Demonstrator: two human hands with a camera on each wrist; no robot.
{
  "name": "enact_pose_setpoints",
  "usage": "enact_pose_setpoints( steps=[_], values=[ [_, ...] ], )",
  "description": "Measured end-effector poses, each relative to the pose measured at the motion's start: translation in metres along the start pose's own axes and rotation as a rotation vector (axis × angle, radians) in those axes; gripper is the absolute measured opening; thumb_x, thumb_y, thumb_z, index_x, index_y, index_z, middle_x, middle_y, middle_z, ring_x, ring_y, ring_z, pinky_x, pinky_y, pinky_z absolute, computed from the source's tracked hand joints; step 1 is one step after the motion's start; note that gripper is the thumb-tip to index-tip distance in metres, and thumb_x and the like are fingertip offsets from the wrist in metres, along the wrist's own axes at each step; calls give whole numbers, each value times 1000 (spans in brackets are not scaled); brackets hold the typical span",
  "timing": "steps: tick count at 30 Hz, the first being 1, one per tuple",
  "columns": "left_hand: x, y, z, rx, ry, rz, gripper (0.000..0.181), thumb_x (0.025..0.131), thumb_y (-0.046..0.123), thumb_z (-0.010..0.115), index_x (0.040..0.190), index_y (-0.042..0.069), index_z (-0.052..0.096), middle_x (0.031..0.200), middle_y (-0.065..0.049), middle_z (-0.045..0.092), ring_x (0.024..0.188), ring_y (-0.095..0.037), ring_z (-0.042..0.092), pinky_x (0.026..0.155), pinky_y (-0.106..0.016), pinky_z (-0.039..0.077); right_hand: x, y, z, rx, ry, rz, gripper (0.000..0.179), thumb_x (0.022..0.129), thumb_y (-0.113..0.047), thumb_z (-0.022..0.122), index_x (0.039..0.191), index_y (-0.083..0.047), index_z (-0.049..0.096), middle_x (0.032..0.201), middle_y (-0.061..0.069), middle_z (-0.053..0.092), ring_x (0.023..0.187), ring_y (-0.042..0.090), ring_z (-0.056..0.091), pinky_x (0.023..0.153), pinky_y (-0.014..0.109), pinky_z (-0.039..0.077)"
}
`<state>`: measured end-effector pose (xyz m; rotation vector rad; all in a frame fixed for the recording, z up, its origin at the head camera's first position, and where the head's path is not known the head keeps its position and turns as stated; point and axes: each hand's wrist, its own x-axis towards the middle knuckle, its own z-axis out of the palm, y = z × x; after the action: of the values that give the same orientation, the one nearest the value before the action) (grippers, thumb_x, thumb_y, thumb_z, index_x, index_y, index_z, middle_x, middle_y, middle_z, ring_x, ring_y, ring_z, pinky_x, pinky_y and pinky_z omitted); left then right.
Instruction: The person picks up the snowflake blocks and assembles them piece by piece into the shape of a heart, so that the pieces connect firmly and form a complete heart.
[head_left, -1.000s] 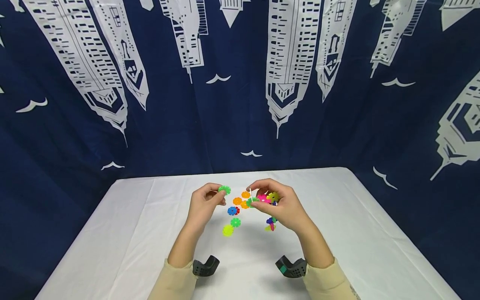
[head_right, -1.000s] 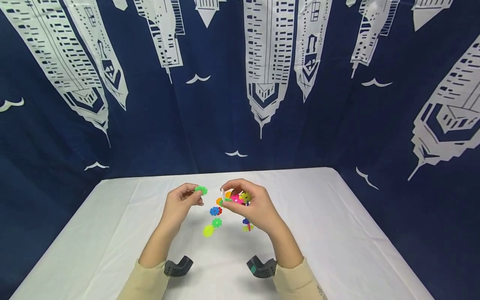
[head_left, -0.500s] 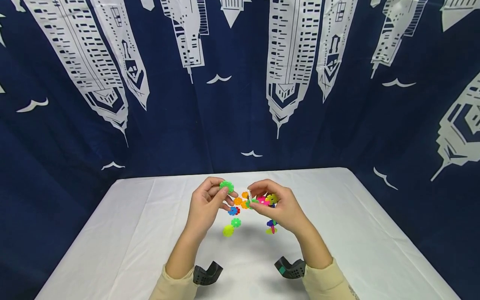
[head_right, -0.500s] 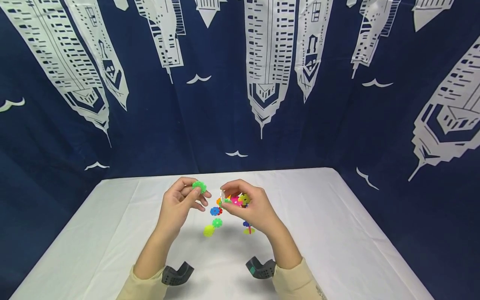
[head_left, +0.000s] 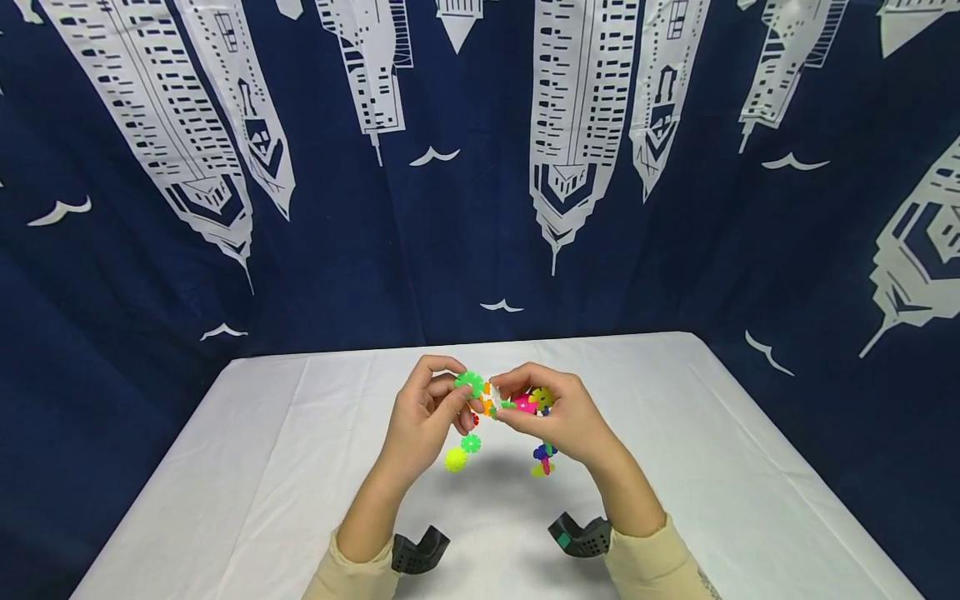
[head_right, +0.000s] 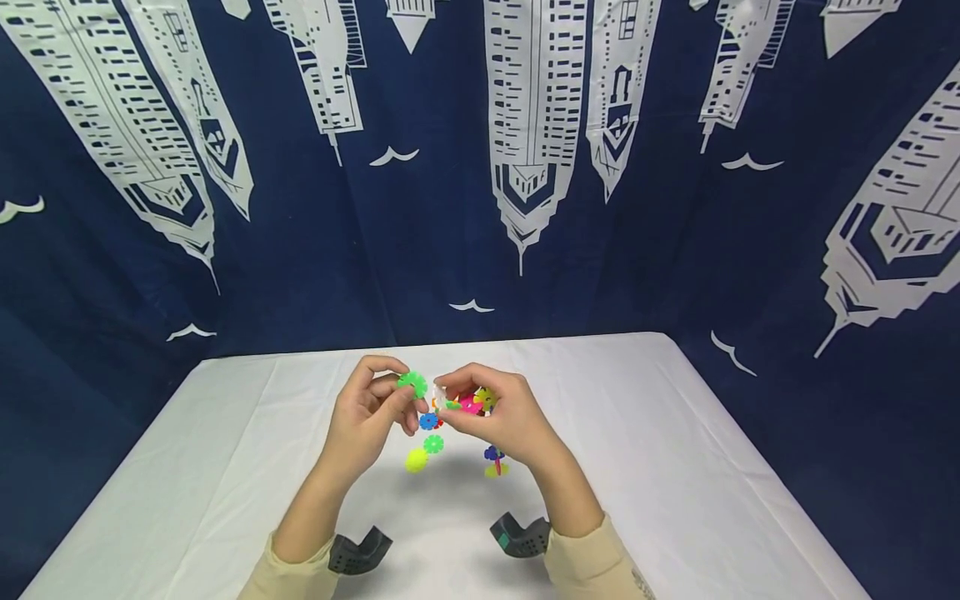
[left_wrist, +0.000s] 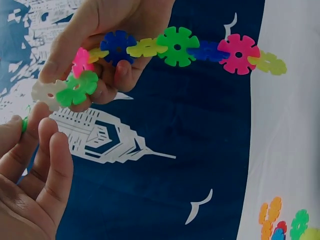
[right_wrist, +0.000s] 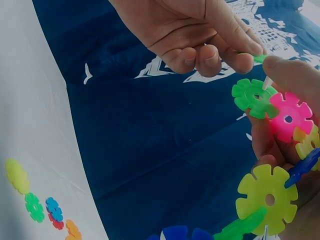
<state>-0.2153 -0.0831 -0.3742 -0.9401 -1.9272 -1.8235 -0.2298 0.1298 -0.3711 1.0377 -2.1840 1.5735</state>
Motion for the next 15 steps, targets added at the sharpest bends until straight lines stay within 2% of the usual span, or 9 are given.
enact_pose_setpoints(
  steps=[7, 15],
  values=[
    [0, -2, 3, 21, -20, 77, 20, 95, -9, 58, 111, -2, 49, 75, -22, 68, 52, -19, 57, 50, -26, 54, 0, -3, -1, 3, -32, 38, 29, 83, -10, 82, 110, -14, 73, 98, 4, 73, 86, 14, 66, 74, 27, 59],
    [-2, -5, 8, 103, 9, 171, 22, 91, -12, 61, 109, -3, 50, 76, -21, 70, 51, -18, 56, 49, -23, 52, -1, -9, -4, -8, -33, 109, 30, 82, -11, 83, 110, -16, 73, 93, 3, 71, 84, 15, 65, 72, 26, 58]
  ],
)
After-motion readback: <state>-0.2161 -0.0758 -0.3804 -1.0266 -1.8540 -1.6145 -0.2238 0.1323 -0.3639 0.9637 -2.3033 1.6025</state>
